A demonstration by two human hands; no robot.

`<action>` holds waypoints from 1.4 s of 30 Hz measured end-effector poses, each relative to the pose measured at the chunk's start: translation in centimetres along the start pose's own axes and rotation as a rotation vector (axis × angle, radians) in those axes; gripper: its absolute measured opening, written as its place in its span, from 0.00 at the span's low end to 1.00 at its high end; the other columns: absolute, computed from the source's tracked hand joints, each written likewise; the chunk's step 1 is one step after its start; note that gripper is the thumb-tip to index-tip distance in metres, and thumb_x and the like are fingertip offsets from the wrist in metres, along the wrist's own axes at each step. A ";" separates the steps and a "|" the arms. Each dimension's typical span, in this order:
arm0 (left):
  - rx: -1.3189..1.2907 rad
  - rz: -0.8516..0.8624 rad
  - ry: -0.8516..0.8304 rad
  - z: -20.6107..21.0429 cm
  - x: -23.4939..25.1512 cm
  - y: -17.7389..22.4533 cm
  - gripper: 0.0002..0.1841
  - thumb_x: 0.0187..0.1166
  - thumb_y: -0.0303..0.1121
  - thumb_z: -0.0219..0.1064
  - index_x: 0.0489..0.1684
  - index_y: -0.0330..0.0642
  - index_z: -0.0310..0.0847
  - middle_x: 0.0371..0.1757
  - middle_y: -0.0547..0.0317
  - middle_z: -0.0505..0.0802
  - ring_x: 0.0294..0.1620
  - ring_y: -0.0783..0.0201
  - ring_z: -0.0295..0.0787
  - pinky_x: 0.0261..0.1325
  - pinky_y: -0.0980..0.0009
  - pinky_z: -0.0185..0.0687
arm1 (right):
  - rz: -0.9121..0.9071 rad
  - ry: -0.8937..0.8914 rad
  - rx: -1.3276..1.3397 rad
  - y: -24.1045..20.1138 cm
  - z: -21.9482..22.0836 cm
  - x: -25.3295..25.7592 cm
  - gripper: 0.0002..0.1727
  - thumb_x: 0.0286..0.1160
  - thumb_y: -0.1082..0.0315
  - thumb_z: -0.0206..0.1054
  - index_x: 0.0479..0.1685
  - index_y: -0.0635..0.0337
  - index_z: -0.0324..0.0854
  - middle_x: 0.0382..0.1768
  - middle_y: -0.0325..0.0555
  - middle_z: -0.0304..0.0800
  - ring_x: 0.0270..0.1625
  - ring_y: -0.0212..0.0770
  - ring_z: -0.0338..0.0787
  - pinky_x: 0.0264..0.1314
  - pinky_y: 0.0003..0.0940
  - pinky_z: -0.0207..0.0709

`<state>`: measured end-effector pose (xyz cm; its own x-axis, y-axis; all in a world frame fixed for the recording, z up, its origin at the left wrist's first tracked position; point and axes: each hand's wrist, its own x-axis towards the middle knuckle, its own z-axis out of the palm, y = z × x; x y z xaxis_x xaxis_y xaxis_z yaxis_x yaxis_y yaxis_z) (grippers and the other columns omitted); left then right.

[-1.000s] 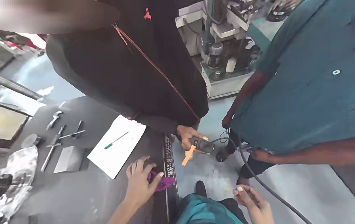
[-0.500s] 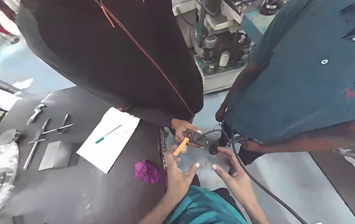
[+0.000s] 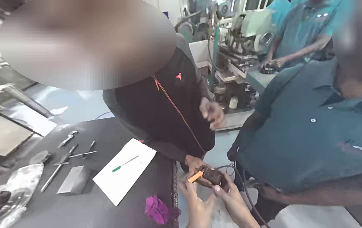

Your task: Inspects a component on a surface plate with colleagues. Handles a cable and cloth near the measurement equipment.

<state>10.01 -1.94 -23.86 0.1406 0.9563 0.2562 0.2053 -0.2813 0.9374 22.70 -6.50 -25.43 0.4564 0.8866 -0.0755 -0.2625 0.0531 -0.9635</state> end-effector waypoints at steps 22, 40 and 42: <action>-0.084 0.077 -0.050 0.0 -0.1 -0.8 0.44 0.49 0.53 0.87 0.63 0.29 0.84 0.82 0.31 0.68 0.87 0.51 0.59 0.84 0.61 0.66 | 0.002 -0.221 0.272 2.8 -1.3 -0.3 0.43 0.43 0.35 0.88 0.59 0.52 0.86 0.47 0.35 0.94 0.49 0.29 0.91 0.55 0.32 0.87; -0.332 0.154 -0.523 2.0 -0.5 5.6 0.44 0.60 0.61 0.82 0.68 0.32 0.82 0.78 0.43 0.80 0.79 0.58 0.74 0.75 0.65 0.78 | -0.143 0.071 0.449 -4.9 -2.6 -6.8 0.36 0.59 0.33 0.77 0.61 0.47 0.83 0.50 0.39 0.95 0.54 0.36 0.94 0.60 0.37 0.89; -0.346 0.137 -0.610 2.9 -0.8 6.4 0.49 0.62 0.64 0.79 0.71 0.25 0.77 0.73 0.42 0.83 0.75 0.60 0.78 0.76 0.65 0.77 | -0.158 0.170 0.377 -5.4 -2.6 -7.5 0.35 0.64 0.32 0.73 0.61 0.49 0.80 0.49 0.36 0.94 0.54 0.33 0.93 0.60 0.35 0.88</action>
<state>14.03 -4.75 -18.77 0.6803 0.6713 0.2942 -0.1575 -0.2581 0.9532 22.89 -14.67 -20.30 0.6408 0.7677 -0.0061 -0.4555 0.3738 -0.8079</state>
